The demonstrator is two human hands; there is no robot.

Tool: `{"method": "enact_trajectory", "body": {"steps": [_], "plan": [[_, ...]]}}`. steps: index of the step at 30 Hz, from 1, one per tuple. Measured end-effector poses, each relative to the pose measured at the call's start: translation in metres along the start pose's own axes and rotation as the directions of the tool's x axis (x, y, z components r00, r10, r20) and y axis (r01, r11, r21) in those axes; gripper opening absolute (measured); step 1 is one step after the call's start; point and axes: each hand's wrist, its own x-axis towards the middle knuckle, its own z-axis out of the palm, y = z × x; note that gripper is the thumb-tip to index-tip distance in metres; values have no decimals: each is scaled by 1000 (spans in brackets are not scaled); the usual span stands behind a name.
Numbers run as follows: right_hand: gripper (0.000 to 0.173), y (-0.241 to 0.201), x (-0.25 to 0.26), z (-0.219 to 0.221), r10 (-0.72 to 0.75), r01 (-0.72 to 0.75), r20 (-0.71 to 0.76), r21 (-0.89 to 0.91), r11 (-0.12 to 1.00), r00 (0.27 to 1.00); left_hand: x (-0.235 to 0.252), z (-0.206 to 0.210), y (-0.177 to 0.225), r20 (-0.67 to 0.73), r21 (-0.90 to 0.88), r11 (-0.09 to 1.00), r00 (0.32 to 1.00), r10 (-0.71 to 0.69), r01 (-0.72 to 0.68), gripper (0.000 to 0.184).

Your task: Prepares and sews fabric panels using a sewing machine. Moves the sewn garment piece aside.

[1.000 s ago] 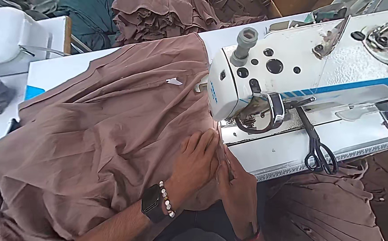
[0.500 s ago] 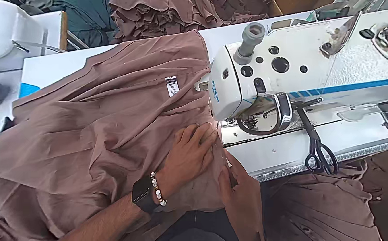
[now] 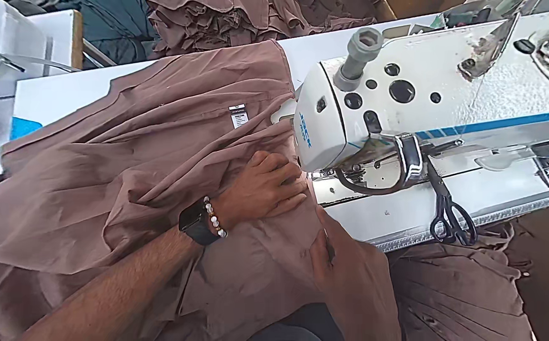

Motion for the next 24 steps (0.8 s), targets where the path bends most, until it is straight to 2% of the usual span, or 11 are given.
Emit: {"method": "enact_trajectory", "body": {"steps": [2,4,5,7,9,13,17,20,22,23,24], "plan": [[40,-3,18,-1,-21,22,25,-47,999,999,5,-4,-11,-2,12,995,995,96,-96,29],[39,0,35,7,-11,14,49,-58,998,999,7,-11,1,35,30,998,998,47,-48,27],[43,4,43,15,2,2,59,-72,997,998,6,-13,17,73,24,997,994,-77,76,24],[45,14,50,31,27,-22,67,-73,997,997,-2,-11,60,147,-63,900,896,-419,431,26],[45,26,47,39,14,-11,33,-70,997,999,-13,0,85,151,-97,801,804,-576,591,43],[50,57,10,18,-35,20,129,113,993,991,-33,0,66,141,-42,905,899,-415,424,42],[18,58,-53,13,-326,274,174,269,924,929,-35,-2,58,147,-76,966,961,-235,248,39],[15,39,-91,31,-508,416,514,291,861,691,-32,1,66,105,-91,978,978,-179,189,32],[23,31,-93,35,-452,300,791,351,887,412,-33,0,68,90,-105,977,980,-175,184,29],[21,32,-90,37,-495,270,751,415,869,437,-33,-1,67,101,-113,977,981,-168,179,29],[19,33,-86,36,-525,264,595,472,841,609,-34,-3,67,119,-122,977,980,-158,172,29]]}}
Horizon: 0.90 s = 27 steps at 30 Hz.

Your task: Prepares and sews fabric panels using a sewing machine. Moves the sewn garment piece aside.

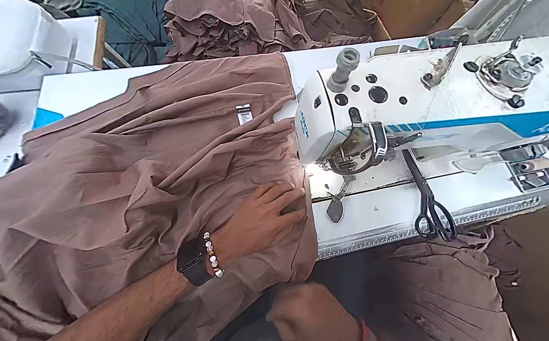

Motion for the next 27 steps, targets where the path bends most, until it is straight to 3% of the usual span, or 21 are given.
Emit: {"method": "enact_trajectory", "body": {"steps": [1,3,5,7,10,13,15,20,24,27], "plan": [[21,0,6,-10,10,-5,-275,19,1000,961,-1,-1,0,21,-7,1000,1000,4,-4,29],[25,6,24,-44,138,-145,-667,45,988,732,-2,-1,2,50,-9,1000,999,5,-5,31],[27,26,43,-71,267,-302,-781,105,947,564,-1,1,6,43,7,1000,999,-6,5,32],[25,37,55,-80,313,-432,-822,92,897,476,1,2,9,48,4,1000,999,-3,3,31],[26,29,65,-74,282,-529,-836,-12,849,471,5,0,9,-16,-67,998,1000,-21,20,26],[27,26,73,-68,314,-590,-824,-30,807,471,17,-3,6,-101,-55,990,986,-136,131,24],[26,25,77,-68,321,-623,-827,-45,781,462,24,0,-1,-84,10,977,974,-209,211,27],[23,27,77,-69,303,-619,-835,-57,783,460,26,9,-9,-59,123,957,964,-259,264,39],[29,33,75,-62,138,-542,-854,-186,820,501,25,10,-9,-55,200,925,946,-318,323,44],[32,35,70,-58,30,-519,-824,-327,790,565,22,9,-9,-104,186,938,955,-278,294,39]]}}
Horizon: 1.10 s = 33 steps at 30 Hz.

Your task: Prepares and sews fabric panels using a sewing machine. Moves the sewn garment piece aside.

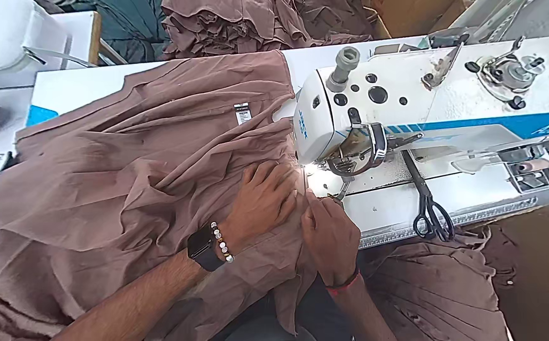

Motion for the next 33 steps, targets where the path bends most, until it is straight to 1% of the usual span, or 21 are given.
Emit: {"method": "enact_trajectory", "body": {"steps": [2,5,9,13,15,17,18,19,20,21,22,23,25,26,27,28,29,30,31,32,33], "plan": [[34,1,-1,-2,-43,45,29,-45,998,999,-1,-1,-2,11,-27,998,998,57,-56,37],[32,-2,5,-5,-69,79,95,-106,991,993,4,-1,-5,13,-36,996,997,81,-80,37],[30,-1,12,-2,-79,88,86,-109,990,993,15,-1,-11,3,-12,995,995,102,-102,35],[36,4,15,0,-68,76,100,-81,994,993,20,0,-17,9,-25,991,991,132,-131,35],[37,3,2,-11,-45,45,113,-3,999,993,14,-5,-7,34,-65,985,986,164,-162,36],[39,-7,-28,-26,12,-19,64,113,993,998,1,-5,10,60,-126,980,985,163,-155,41],[43,-13,-48,-32,34,-44,70,148,988,997,-6,-3,15,65,-149,980,988,143,-132,43],[45,-18,-69,-36,48,-66,108,169,983,993,-12,-1,17,56,-164,979,990,129,-118,43],[41,-20,-89,-37,56,-80,140,174,981,989,-15,0,15,44,-173,977,990,132,-123,42],[31,-17,-106,-36,72,-92,125,161,983,990,-16,1,12,32,-179,974,988,150,-142,41],[24,-8,-118,-38,102,-113,82,142,983,991,-15,1,10,24,-181,970,985,171,-164,40],[20,6,-122,-43,133,-134,17,128,983,991,-14,1,8,26,-178,969,983,182,-174,41],[18,33,-115,-59,162,-153,-123,82,985,979,-13,-1,6,35,-145,975,984,177,-170,41],[18,41,-109,-68,163,-160,-103,33,986,981,-13,-2,5,42,-130,977,983,176,-170,42],[17,45,-105,-77,163,-163,35,-19,987,986,-13,-2,6,41,-130,977,983,177,-171,42],[15,46,-100,-84,164,-154,246,-59,986,955,-13,-2,8,37,-138,975,983,178,-171,41],[13,45,-94,-88,149,-141,440,-52,989,885,-13,-2,8,37,-150,974,983,179,-172,41],[14,41,-85,-89,110,-121,556,-18,992,824,-12,-3,8,38,-160,972,982,183,-174,41],[16,38,-75,-84,54,-78,525,24,997,849,-10,-3,7,38,-164,971,982,184,-175,40],[20,32,-64,-78,34,-71,424,72,995,905,-12,-3,7,43,-169,970,982,184,-175,40],[25,25,-51,-71,54,-94,305,118,989,951,-14,-3,7,47,-177,968,981,186,-175,40]]}}
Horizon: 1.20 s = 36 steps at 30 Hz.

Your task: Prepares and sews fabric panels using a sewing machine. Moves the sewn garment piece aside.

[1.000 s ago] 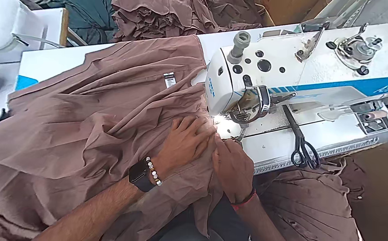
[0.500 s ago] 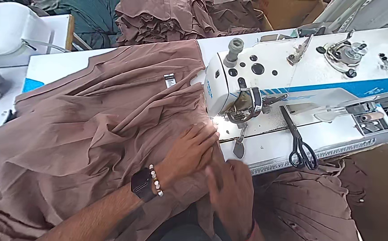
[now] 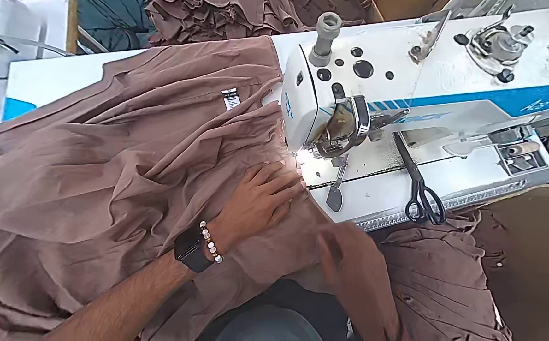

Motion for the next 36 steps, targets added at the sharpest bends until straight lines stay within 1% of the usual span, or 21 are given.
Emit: {"method": "enact_trajectory", "body": {"steps": [1,2,4,7,10,11,16,18,20,21,22,23,25,27,31,33,36], "plan": [[29,-4,17,8,18,-13,-128,37,999,992,0,-1,-1,1,-1,1000,1000,5,-5,40],[30,-4,33,19,35,-23,-211,57,998,977,1,-2,-1,3,0,1000,1000,8,-8,39],[28,-1,53,39,73,-56,-264,72,996,962,2,-3,-2,6,3,1000,1000,18,-18,39],[23,0,58,50,83,-64,-278,76,995,957,1,-4,-3,-2,0,1000,1000,16,-16,38],[32,1,56,43,68,-49,-259,81,996,964,2,-4,-4,-9,-6,1000,1000,23,-23,37],[33,2,56,40,61,-45,-243,68,997,968,1,-3,-4,-12,-8,1000,1000,23,-23,37],[21,2,66,39,132,-119,-197,77,990,971,2,-4,-3,-4,6,1000,1000,24,-24,38],[16,-2,69,43,82,-75,-230,41,996,970,1,-4,-2,-7,12,1000,1000,22,-22,38],[15,-5,69,52,-65,53,-348,-44,998,935,0,-4,-3,-7,12,1000,1000,24,-24,39],[15,-6,67,55,-122,93,-385,-93,991,915,1,-4,-3,-5,10,1000,1000,27,-27,39],[16,-7,64,57,-146,109,-396,-114,987,907,1,-3,-3,-8,14,1000,1000,26,-25,38],[17,-7,60,57,-143,114,-380,-98,989,914,1,-3,-3,-12,22,1000,1000,19,-19,37],[23,-6,48,51,-102,101,-303,-20,995,948,1,-3,-2,-16,42,999,1000,2,-1,38],[29,-1,37,48,-108,110,-247,-9,994,963,1,-3,-1,-23,55,998,1000,-8,10,39],[36,-2,30,49,-189,162,-206,-141,977,960,1,-2,-3,-15,12,1000,1000,28,-27,36],[39,-4,29,48,-197,163,-170,-196,967,966,1,-5,-7,-4,-15,998,998,59,-59,34],[40,-3,30,45,-211,175,-147,-225,959,966,3,-6,-9,13,-1,998,998,62,-62,35]]}}
